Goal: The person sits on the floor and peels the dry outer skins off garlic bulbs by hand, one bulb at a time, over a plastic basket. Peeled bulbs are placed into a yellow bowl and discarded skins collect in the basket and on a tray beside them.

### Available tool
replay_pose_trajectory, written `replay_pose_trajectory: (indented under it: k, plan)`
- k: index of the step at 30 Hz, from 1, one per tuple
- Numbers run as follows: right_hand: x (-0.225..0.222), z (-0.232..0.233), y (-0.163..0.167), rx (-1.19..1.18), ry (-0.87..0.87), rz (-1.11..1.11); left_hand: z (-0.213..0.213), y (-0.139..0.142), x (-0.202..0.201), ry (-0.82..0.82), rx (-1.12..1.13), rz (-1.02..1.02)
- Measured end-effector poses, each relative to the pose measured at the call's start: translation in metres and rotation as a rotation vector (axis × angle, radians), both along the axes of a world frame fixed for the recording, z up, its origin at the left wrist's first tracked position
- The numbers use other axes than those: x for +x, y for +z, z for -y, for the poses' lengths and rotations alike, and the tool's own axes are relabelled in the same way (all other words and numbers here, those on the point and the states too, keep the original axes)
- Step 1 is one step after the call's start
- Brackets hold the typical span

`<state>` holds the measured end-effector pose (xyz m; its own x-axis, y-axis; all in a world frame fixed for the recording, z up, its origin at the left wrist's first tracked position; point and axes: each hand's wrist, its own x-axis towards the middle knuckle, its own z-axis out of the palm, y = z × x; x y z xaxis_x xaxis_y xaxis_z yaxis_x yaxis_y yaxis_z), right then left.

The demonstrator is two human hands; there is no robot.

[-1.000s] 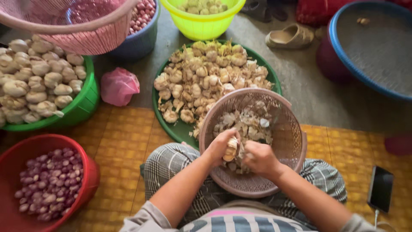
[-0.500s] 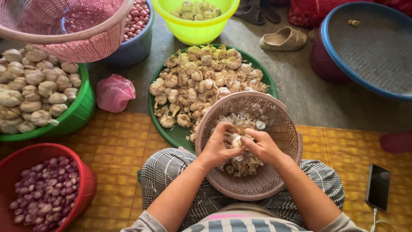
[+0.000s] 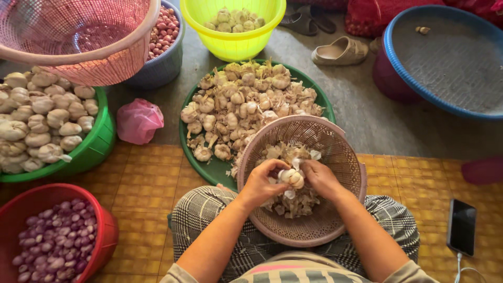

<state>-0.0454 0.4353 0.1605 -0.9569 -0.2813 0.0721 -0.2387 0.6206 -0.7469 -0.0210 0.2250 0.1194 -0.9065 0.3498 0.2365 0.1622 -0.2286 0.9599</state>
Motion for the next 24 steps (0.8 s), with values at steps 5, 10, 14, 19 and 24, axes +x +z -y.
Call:
replay_pose_trajectory:
  k: [5,10,14,19,24]
  plan:
    - [0.012,0.002,0.010,-0.220,0.180,0.297,-0.005,0.013,0.004,0.261,-0.245,-0.201]
    - [0.022,0.010,0.003,-0.256,0.164,0.178,-0.006,0.001,0.004,0.076,-0.179,0.101]
    - [0.018,0.005,-0.010,-0.368,-0.005,0.360,-0.005,-0.011,0.004,-0.012,-0.134,0.213]
    - [0.006,-0.003,-0.007,-0.167,-0.001,0.297,-0.008,-0.002,0.007,-0.096,0.018,0.096]
    - [0.003,-0.006,0.007,-0.065,0.016,0.066,-0.002,0.018,0.012,0.177,-0.238,-0.323]
